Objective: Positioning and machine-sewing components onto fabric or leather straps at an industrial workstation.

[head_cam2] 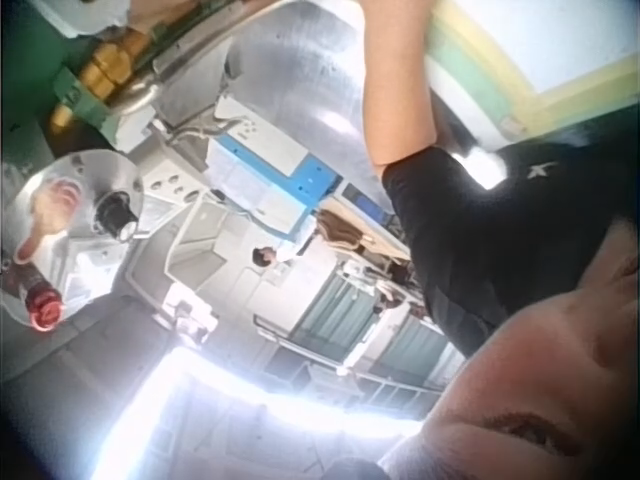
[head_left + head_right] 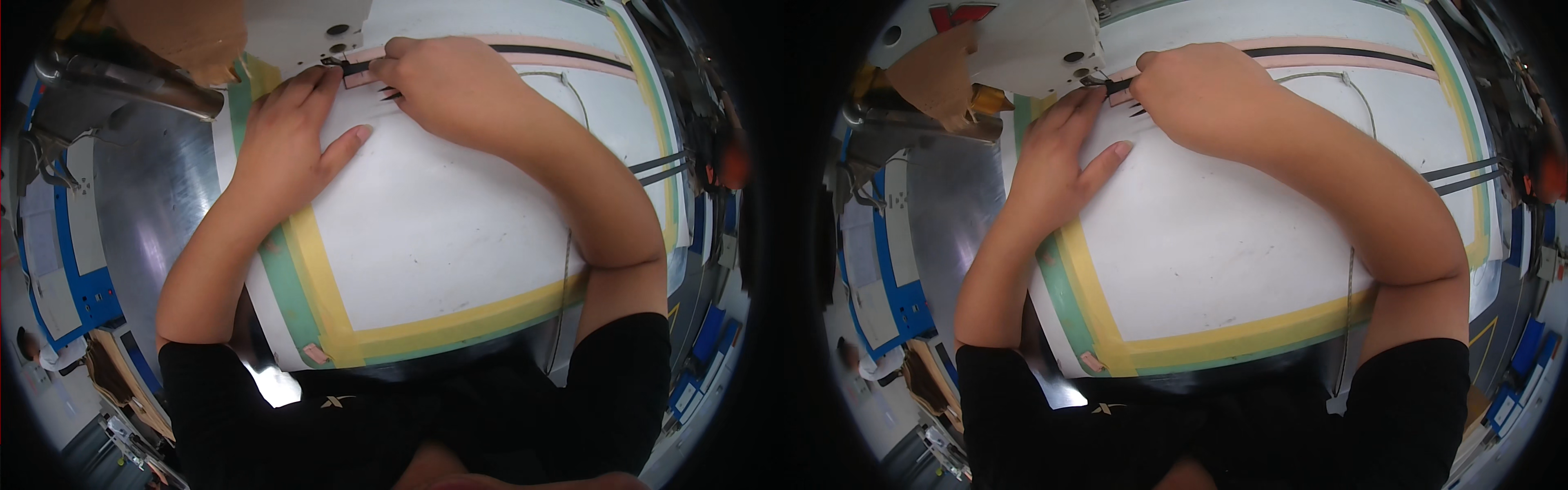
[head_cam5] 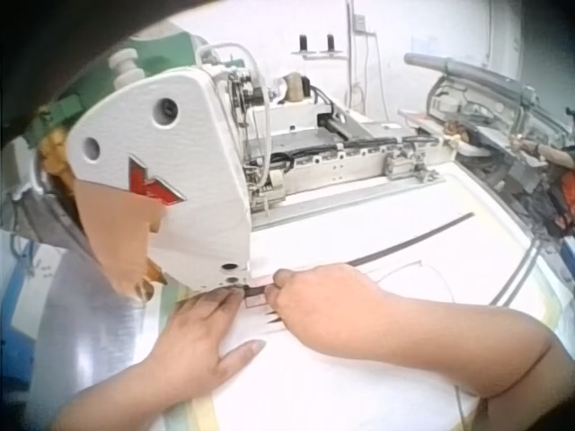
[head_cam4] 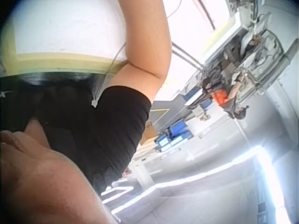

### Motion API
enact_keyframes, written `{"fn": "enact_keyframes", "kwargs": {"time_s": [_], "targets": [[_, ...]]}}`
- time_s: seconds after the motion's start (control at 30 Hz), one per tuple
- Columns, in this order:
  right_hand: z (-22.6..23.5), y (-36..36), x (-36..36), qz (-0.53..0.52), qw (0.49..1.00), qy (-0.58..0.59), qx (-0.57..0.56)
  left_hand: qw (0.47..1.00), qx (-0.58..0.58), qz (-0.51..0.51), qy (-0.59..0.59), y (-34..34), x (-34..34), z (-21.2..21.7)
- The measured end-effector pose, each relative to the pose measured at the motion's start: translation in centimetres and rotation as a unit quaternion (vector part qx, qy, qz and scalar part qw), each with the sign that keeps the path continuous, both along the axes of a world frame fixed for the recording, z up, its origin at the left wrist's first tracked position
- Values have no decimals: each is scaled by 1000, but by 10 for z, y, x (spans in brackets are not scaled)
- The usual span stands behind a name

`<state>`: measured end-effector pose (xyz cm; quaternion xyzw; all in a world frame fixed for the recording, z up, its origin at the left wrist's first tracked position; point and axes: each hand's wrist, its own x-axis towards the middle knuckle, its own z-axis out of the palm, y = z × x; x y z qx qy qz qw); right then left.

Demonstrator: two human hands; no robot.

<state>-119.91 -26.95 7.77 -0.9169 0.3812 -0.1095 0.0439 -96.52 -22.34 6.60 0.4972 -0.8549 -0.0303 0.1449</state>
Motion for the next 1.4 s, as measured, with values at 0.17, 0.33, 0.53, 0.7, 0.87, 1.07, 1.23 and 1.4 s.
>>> {"fn": "enact_keyframes", "kwargs": {"time_s": [0.17, 0.33, 0.53, 0.7, 0.87, 1.07, 1.23, 1.4], "targets": [[-3, 0, 1, -4, 1000, 16, -4, 1000, 3, 3, -8, 2, 0, -1], [-2, 1, 0, -4, 1000, 0, -10, 1000, 2, 5, -17, 1, -4, 2], [-4, 1, 0, 2, 1000, -4, -19, 1000, 5, 15, -21, 3, -4, 3], [-5, 1, -1, 2, 1000, 6, -26, 1000, -6, 2, -15, 2, -3, -1], [-4, 1, 0, 10, 1000, -11, -27, 1000, -8, 2, -19, 2, -3, -1], [-6, 3, -2, 3, 1000, -18, -22, 999, -5, 10, -30, 3, -7, 1], [1, 6, 2, 4, 1000, -12, -12, 999, -6, 13, -40, 4, -5, 3], [-1, 6, 1, 8, 1000, -15, -16, 999, -5, 15, -43, 4, -8, 3]]}}
